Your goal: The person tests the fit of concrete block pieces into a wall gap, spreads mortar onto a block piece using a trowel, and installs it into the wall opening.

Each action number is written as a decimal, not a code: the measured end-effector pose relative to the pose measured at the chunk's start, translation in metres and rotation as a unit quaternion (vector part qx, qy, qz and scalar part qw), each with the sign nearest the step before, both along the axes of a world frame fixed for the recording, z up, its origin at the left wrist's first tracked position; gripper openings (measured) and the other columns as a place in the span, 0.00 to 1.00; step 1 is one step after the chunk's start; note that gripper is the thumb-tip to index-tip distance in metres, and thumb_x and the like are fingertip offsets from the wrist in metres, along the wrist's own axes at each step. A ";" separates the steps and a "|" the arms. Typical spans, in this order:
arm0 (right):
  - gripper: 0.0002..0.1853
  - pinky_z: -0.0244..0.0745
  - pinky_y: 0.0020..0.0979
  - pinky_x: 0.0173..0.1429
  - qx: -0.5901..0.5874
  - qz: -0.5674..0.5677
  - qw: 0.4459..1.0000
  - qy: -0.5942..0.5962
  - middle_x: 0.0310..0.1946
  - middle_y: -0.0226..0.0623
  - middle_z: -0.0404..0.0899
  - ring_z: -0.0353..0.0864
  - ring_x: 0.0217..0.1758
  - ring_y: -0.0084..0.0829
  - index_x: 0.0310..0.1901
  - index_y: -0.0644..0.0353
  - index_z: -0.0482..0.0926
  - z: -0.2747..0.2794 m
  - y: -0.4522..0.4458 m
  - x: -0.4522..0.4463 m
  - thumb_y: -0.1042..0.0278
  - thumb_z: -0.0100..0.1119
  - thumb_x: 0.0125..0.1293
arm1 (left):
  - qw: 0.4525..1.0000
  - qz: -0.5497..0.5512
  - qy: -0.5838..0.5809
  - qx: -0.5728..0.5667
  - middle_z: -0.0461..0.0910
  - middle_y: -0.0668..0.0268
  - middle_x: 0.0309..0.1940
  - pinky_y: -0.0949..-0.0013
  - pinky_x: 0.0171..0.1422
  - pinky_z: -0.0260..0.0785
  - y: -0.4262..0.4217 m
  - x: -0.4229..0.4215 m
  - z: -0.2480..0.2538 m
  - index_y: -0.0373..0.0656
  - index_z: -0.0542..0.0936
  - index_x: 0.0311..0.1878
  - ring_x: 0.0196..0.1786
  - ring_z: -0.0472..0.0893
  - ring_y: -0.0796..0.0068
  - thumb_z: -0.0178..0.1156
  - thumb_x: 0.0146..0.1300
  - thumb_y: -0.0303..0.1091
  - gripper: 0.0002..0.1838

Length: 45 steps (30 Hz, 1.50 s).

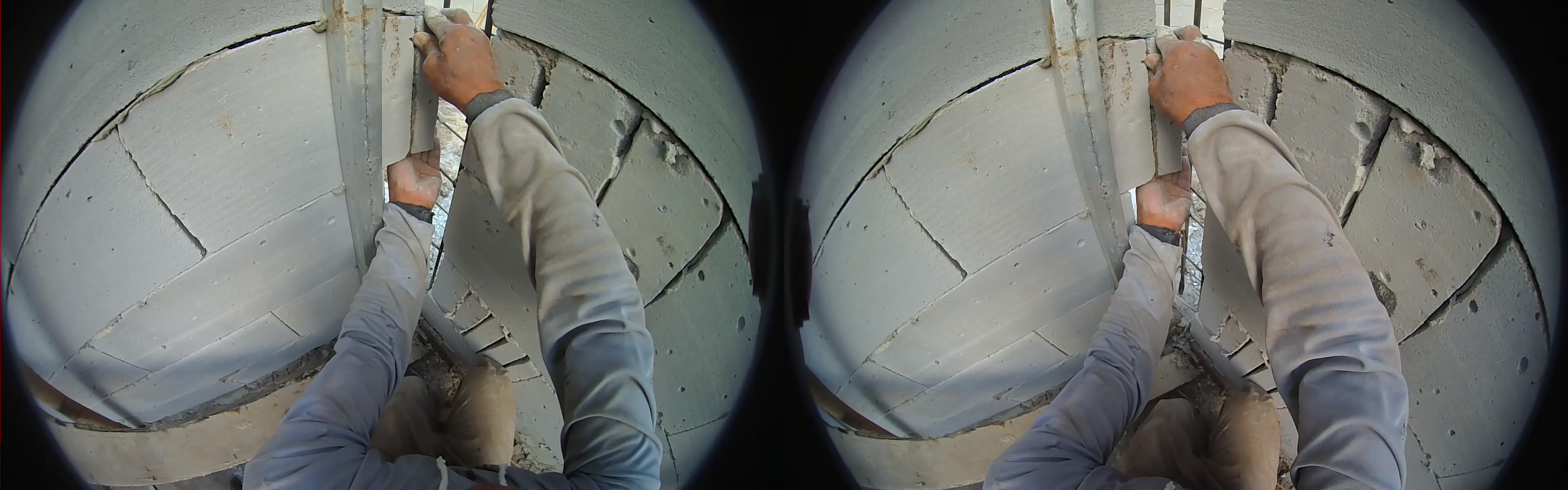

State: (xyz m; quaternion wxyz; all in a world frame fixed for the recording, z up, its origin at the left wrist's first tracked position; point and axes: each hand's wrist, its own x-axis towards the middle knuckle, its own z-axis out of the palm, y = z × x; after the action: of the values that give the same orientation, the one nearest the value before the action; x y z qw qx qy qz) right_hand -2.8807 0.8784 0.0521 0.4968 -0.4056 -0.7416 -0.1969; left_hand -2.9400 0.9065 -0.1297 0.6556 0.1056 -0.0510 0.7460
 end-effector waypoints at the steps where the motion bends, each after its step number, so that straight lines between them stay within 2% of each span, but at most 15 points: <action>1: 0.16 0.72 0.42 0.55 -0.013 -0.003 1.000 -0.004 0.51 0.48 0.72 0.76 0.52 0.48 0.51 0.60 0.76 0.001 -0.002 0.000 0.64 0.54 0.63 | 1.000 -0.002 -0.004 -0.002 0.78 0.61 0.48 0.63 0.56 0.73 0.001 0.000 0.000 0.41 0.75 0.50 0.50 0.78 0.64 0.48 0.69 0.43 0.16; 6: 0.16 0.71 0.43 0.54 0.047 0.023 0.999 -0.008 0.48 0.51 0.75 0.77 0.48 0.51 0.50 0.63 0.77 0.002 0.001 0.004 0.65 0.55 0.62 | 1.000 0.006 0.004 -0.001 0.78 0.63 0.48 0.63 0.56 0.73 -0.006 0.000 0.007 0.43 0.75 0.50 0.51 0.77 0.67 0.49 0.68 0.45 0.17; 18: 0.20 0.67 0.41 0.61 -0.040 0.020 0.999 -0.012 0.55 0.54 0.71 0.73 0.56 0.51 0.56 0.66 0.72 -0.001 -0.005 0.003 0.65 0.52 0.64 | 0.999 0.026 0.039 -0.028 0.79 0.64 0.46 0.64 0.57 0.70 0.002 0.000 0.000 0.45 0.76 0.48 0.48 0.78 0.67 0.50 0.67 0.48 0.18; 20: 0.25 0.59 0.39 0.67 0.047 0.050 0.997 0.019 0.57 0.56 0.68 0.66 0.63 0.51 0.61 0.67 0.66 -0.017 0.003 0.002 0.63 0.50 0.66 | 0.999 0.012 0.034 0.011 0.79 0.63 0.47 0.58 0.57 0.70 0.000 -0.003 0.000 0.46 0.76 0.49 0.49 0.78 0.62 0.51 0.65 0.50 0.19; 21: 0.25 0.59 0.39 0.67 0.050 0.052 0.997 0.020 0.57 0.56 0.68 0.66 0.63 0.51 0.61 0.67 0.66 -0.024 0.001 -0.001 0.63 0.50 0.66 | 0.999 0.014 0.035 0.013 0.79 0.63 0.47 0.58 0.57 0.70 0.003 -0.005 -0.001 0.46 0.76 0.49 0.49 0.78 0.62 0.51 0.65 0.50 0.19; 23: 0.27 0.54 0.38 0.70 0.046 0.132 0.971 0.192 0.59 0.57 0.67 0.62 0.66 0.51 0.64 0.68 0.62 -0.040 -0.008 -0.007 0.61 0.47 0.67 | 0.999 -0.036 0.026 0.017 0.79 0.65 0.48 0.62 0.56 0.72 0.008 -0.008 -0.006 0.45 0.75 0.50 0.50 0.78 0.66 0.50 0.66 0.46 0.18; 25: 0.27 0.54 0.38 0.70 0.002 0.114 0.971 0.210 0.60 0.57 0.65 0.62 0.66 0.51 0.64 0.68 0.62 -0.041 -0.014 -0.009 0.60 0.46 0.68 | 0.998 -0.066 0.010 0.020 0.79 0.65 0.48 0.64 0.56 0.72 0.010 -0.007 -0.010 0.44 0.75 0.51 0.50 0.78 0.68 0.51 0.67 0.44 0.17; 27: 0.29 0.55 0.42 0.69 -0.108 0.155 0.942 0.278 0.61 0.63 0.62 0.61 0.66 0.54 0.66 0.68 0.58 -0.033 -0.016 -0.015 0.60 0.46 0.67 | 0.987 0.079 0.127 0.060 0.79 0.65 0.48 0.65 0.57 0.72 0.006 -0.003 -0.018 0.44 0.76 0.50 0.51 0.78 0.68 0.51 0.67 0.43 0.16; 31: 0.29 0.59 0.42 0.67 -0.116 0.121 0.942 0.292 0.60 0.63 0.63 0.64 0.63 0.57 0.67 0.64 0.59 -0.029 -0.017 -0.017 0.57 0.46 0.68 | 0.903 0.294 0.287 0.126 0.79 0.65 0.49 0.65 0.57 0.72 0.009 -0.003 -0.014 0.44 0.77 0.49 0.52 0.78 0.68 0.52 0.66 0.43 0.16; 33: 0.30 0.61 0.40 0.65 -0.174 0.122 0.930 0.301 0.59 0.62 0.66 0.66 0.63 0.55 0.67 0.61 0.59 -0.040 -0.016 -0.019 0.54 0.47 0.67 | 0.986 0.077 0.105 0.107 0.74 0.56 0.54 0.62 0.62 0.66 0.013 -0.006 -0.016 0.39 0.70 0.56 0.54 0.74 0.59 0.48 0.67 0.40 0.19; 36: 0.32 0.62 0.37 0.65 -0.170 0.267 0.894 0.318 0.58 0.60 0.68 0.68 0.63 0.51 0.67 0.61 0.59 -0.043 0.004 -0.008 0.53 0.49 0.67 | 0.972 0.094 0.156 0.151 0.74 0.55 0.54 0.59 0.62 0.66 0.029 -0.009 -0.033 0.38 0.70 0.56 0.54 0.74 0.57 0.47 0.68 0.39 0.19; 37: 0.32 0.62 0.37 0.65 -0.170 0.265 0.894 0.318 0.58 0.60 0.68 0.68 0.63 0.51 0.67 0.61 0.59 -0.041 0.005 -0.006 0.53 0.49 0.67 | 0.966 0.100 0.172 0.167 0.74 0.54 0.54 0.58 0.62 0.66 0.022 -0.009 -0.023 0.38 0.70 0.56 0.54 0.74 0.57 0.46 0.68 0.39 0.19; 39: 0.34 0.63 0.34 0.64 -0.169 0.275 0.902 0.287 0.58 0.58 0.70 0.70 0.62 0.48 0.68 0.62 0.58 -0.042 0.005 -0.001 0.51 0.51 0.66 | 0.996 -0.021 0.008 0.086 0.74 0.54 0.54 0.54 0.62 0.67 0.007 -0.008 -0.010 0.38 0.70 0.56 0.55 0.74 0.54 0.47 0.68 0.43 0.20; 43: 0.34 0.62 0.34 0.65 -0.167 0.275 0.906 0.276 0.58 0.57 0.70 0.69 0.62 0.48 0.68 0.62 0.58 -0.045 0.013 0.000 0.51 0.51 0.66 | 0.995 -0.035 0.008 0.092 0.74 0.53 0.54 0.53 0.62 0.67 0.006 -0.008 -0.007 0.37 0.70 0.56 0.54 0.75 0.53 0.47 0.68 0.45 0.22; 45: 0.34 0.63 0.33 0.63 -0.167 0.277 0.910 0.261 0.59 0.51 0.70 0.69 0.61 0.39 0.70 0.58 0.54 -0.045 0.014 0.000 0.49 0.49 0.69 | 0.997 -0.026 0.003 0.079 0.74 0.53 0.52 0.53 0.62 0.67 0.006 -0.008 -0.007 0.37 0.71 0.55 0.54 0.75 0.53 0.48 0.68 0.46 0.22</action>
State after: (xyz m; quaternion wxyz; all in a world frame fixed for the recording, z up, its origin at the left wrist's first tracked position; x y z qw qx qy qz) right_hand -2.8812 0.8920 0.0072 0.6322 -0.2979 -0.6903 0.1874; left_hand -2.9476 0.9121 -0.1362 0.6643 0.1577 -0.1101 0.7223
